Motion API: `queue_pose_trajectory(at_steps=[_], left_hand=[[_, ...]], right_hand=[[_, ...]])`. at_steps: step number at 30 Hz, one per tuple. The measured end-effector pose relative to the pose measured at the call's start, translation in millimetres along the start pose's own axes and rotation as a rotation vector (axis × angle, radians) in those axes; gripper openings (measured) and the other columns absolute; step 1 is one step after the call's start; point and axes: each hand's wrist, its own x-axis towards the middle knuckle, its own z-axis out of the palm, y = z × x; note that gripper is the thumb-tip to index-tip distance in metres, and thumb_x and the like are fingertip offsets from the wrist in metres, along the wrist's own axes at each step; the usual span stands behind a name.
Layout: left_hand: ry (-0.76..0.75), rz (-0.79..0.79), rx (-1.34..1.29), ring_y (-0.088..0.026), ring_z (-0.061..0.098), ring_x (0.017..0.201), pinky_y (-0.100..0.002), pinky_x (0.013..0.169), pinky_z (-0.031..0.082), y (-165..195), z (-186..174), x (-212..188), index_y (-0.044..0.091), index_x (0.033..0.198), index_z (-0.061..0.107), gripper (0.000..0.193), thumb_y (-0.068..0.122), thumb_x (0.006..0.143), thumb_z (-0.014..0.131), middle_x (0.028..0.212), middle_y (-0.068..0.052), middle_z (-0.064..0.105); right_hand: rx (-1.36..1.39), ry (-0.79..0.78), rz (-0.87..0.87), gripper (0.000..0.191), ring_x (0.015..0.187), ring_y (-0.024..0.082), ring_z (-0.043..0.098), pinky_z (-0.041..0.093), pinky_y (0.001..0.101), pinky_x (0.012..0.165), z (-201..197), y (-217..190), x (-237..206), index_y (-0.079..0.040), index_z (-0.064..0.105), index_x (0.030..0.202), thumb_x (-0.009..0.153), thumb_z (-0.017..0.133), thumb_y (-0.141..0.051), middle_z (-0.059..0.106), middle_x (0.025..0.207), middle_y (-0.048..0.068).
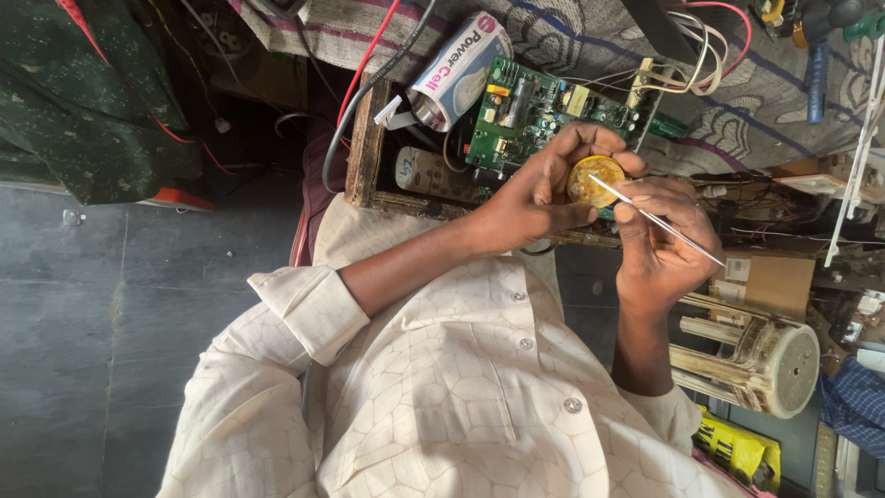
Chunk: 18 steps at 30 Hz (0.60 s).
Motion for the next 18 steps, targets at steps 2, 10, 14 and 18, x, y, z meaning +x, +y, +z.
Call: queue_pose_trajectory(at_steps=[2, 10, 14, 18], left_hand=[[-0.004, 0.014, 0.016, -0.016, 0.048, 0.142, -0.034, 0.121, 0.044, 0.7, -0.6, -0.3, 0.006, 0.152, 0.034, 0.064, -0.019, 0.098, 0.057, 0.147, -0.011, 0.051], [0.000, 0.004, 0.008, -0.016, 0.047, 0.142, -0.034, 0.122, 0.045, 0.3, 0.7, 0.2, 0.007, 0.152, 0.035, 0.066, -0.020, 0.096, 0.056, 0.147, -0.010, 0.051], [0.003, 0.002, 0.028, -0.016, 0.047, 0.143, -0.034, 0.123, 0.044, 0.4, 1.1, -0.4, 0.006, 0.152, 0.035, 0.067, -0.021, 0.095, 0.057, 0.147, -0.010, 0.051], [0.005, -0.009, 0.038, -0.016, 0.046, 0.143, -0.034, 0.123, 0.044, 1.1, 0.3, -1.4, 0.006, 0.152, 0.035, 0.067, -0.021, 0.095, 0.057, 0.147, -0.009, 0.050]], right_hand=[[0.014, 0.002, 0.001, 0.014, 0.109, 0.019, 0.069, 0.059, 0.0316, 0.100, 0.1, 0.5, 0.1, 0.001, 0.063, 0.113, 0.106, 0.075, 0.000, 0.073, 0.112, 0.016], [0.026, 0.023, -0.015, 0.015, 0.109, 0.019, 0.068, 0.058, 0.0306, 0.097, -1.4, 2.9, -0.3, 0.000, 0.064, 0.112, 0.106, 0.076, -0.003, 0.073, 0.110, 0.014], [0.008, 0.022, -0.025, 0.015, 0.108, 0.019, 0.068, 0.054, 0.0306, 0.099, -3.1, 3.8, -0.9, 0.000, 0.064, 0.113, 0.107, 0.077, -0.003, 0.073, 0.110, 0.016], [0.026, 0.019, -0.014, 0.016, 0.107, 0.019, 0.068, 0.056, 0.0314, 0.100, -3.8, 3.9, -1.3, 0.000, 0.064, 0.112, 0.106, 0.078, -0.003, 0.072, 0.109, 0.016]])
